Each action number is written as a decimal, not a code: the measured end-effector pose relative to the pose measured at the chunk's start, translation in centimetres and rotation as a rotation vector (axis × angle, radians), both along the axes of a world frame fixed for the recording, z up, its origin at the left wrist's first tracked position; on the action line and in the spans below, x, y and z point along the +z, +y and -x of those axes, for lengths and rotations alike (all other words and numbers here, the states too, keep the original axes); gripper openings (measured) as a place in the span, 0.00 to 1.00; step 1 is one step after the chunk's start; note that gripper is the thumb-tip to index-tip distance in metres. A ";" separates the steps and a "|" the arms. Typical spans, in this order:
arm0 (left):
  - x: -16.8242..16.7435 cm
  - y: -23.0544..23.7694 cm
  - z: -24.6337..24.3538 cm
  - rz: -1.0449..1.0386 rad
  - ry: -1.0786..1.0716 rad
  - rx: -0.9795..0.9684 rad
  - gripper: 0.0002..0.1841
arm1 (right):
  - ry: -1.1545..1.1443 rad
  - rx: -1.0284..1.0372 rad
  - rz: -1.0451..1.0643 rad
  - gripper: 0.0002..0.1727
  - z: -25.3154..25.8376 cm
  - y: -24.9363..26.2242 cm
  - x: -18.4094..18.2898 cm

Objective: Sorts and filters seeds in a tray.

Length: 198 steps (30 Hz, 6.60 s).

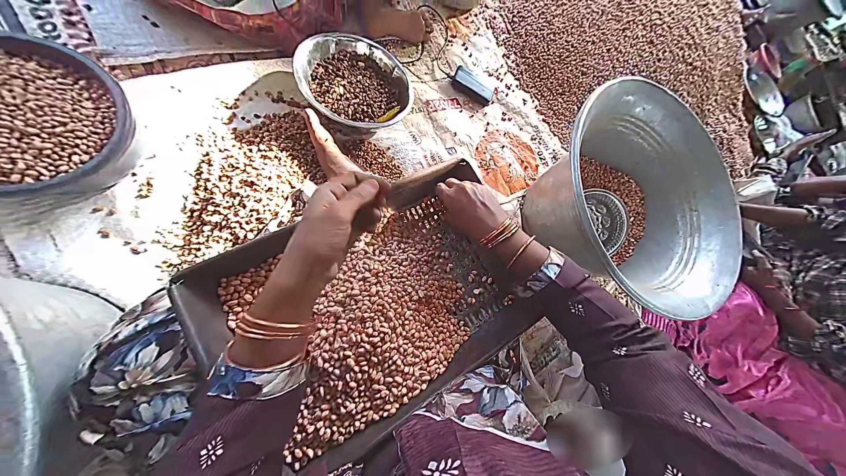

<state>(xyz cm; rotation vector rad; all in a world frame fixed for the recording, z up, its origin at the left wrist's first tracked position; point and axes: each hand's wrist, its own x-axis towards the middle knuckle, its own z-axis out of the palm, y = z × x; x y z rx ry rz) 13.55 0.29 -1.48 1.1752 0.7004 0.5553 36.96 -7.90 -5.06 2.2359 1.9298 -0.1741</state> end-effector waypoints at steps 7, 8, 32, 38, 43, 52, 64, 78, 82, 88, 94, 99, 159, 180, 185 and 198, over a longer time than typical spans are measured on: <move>0.1 4.7 6.9 -0.766 0.620 0.277 0.27 | 0.190 0.038 0.190 0.09 1.5 0.5 3.8; -0.5 3.6 7.6 -0.773 0.643 0.230 0.21 | 0.367 0.099 0.070 0.10 1.4 0.5 4.6; -6.0 -1.5 1.6 -1.259 0.643 -0.249 0.08 | 0.210 -0.046 0.036 0.15 3.3 -1.8 1.7; -2.9 2.3 3.5 -0.990 0.520 -0.022 0.14 | 0.201 0.003 0.014 0.13 4.3 -2.7 2.8; -0.6 5.2 9.2 -0.848 0.793 0.097 0.15 | 0.189 0.262 -0.149 0.11 7.6 -2.6 4.1; -3.6 0.0 13.3 -1.108 0.625 -0.165 0.07 | 0.614 1.216 0.093 0.12 25.8 -8.6 0.9; -4.0 -3.2 17.3 -1.055 0.841 -0.189 0.08 | 0.331 0.812 0.336 0.19 19.0 -7.3 2.5; -4.4 -6.4 18.4 -1.113 0.712 -0.173 0.08 | 0.348 0.821 0.057 0.07 19.2 -7.1 4.2; -6.1 -6.7 16.7 -1.185 0.626 -0.206 0.10 | 0.619 1.191 0.179 0.10 25.6 -8.2 0.8; -5.9 -6.1 15.3 -1.227 0.682 -0.301 0.07 | 0.466 1.028 0.357 0.12 21.6 -7.5 0.2; -5.0 -5.6 15.9 -0.946 0.601 -0.083 0.08 | 0.219 0.608 0.421 0.23 12.1 -8.4 3.0; -2.9 -6.6 18.0 -0.395 0.166 0.136 0.06 | -0.029 0.450 0.427 0.15 12.2 -7.3 5.5; -1.7 -6.9 13.3 -0.305 0.191 0.078 0.09 | 0.519 0.859 0.437 0.22 22.9 -8.1 0.3; -7.6 -8.5 12.9 -0.903 0.588 -0.451 0.10 | 0.220 0.429 0.126 0.13 9.8 -6.4 4.3; -6.5 -7.8 12.6 -0.988 0.784 -0.306 0.08 | 0.417 0.692 0.046 0.08 11.4 -6.3 2.3; -6.4 -8.0 12.8 -0.994 0.858 -0.255 0.08 | 0.391 0.858 0.080 0.08 14.0 -10.0 -0.5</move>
